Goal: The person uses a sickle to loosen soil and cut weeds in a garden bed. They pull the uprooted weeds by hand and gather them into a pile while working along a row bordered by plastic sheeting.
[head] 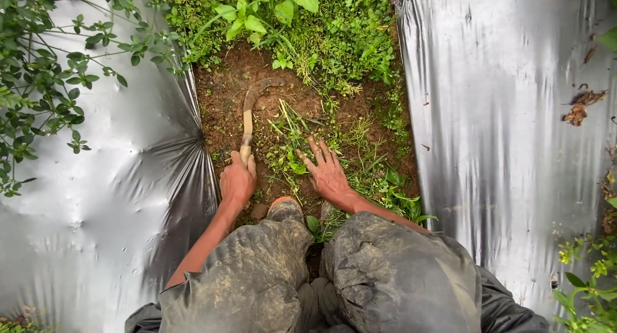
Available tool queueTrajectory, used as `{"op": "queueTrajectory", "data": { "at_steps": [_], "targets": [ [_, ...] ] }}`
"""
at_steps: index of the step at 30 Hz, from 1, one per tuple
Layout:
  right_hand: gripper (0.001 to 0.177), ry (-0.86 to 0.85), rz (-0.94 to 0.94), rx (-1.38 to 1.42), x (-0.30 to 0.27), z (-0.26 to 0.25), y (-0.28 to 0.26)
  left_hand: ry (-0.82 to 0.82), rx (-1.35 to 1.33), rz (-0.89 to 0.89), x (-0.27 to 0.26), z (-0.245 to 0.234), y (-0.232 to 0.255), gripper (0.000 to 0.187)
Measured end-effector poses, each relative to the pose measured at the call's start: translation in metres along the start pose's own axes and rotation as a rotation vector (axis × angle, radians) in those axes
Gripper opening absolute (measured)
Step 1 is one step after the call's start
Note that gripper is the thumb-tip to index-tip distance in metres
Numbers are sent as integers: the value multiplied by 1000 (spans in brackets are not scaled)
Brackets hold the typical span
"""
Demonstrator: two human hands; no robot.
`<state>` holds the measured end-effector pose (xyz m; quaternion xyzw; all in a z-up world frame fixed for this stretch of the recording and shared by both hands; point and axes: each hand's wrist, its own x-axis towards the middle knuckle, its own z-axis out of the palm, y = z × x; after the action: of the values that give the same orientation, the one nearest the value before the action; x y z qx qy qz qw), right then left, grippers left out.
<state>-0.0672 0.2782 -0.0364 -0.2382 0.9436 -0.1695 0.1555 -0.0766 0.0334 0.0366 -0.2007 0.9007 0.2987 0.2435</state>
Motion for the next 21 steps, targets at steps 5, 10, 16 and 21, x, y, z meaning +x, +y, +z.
{"op": "queueTrajectory", "data": {
  "at_steps": [5, 10, 16, 21],
  "targets": [
    [84, 16, -16, -9, -3, -5, 1, 57, -201, -89, 11, 47, 0, 33],
    [85, -8, -15, -12, -5, -5, 1, 192, -271, -179, 41, 37, -25, 32],
    [78, -42, 1, 4, 2, -13, -2, -38, -187, -52, -22, -1, 30, 33],
    [74, -63, 31, 23, 0, -12, -2, -16, -10, 14, 7, 10, -9, 36]
  ]
}}
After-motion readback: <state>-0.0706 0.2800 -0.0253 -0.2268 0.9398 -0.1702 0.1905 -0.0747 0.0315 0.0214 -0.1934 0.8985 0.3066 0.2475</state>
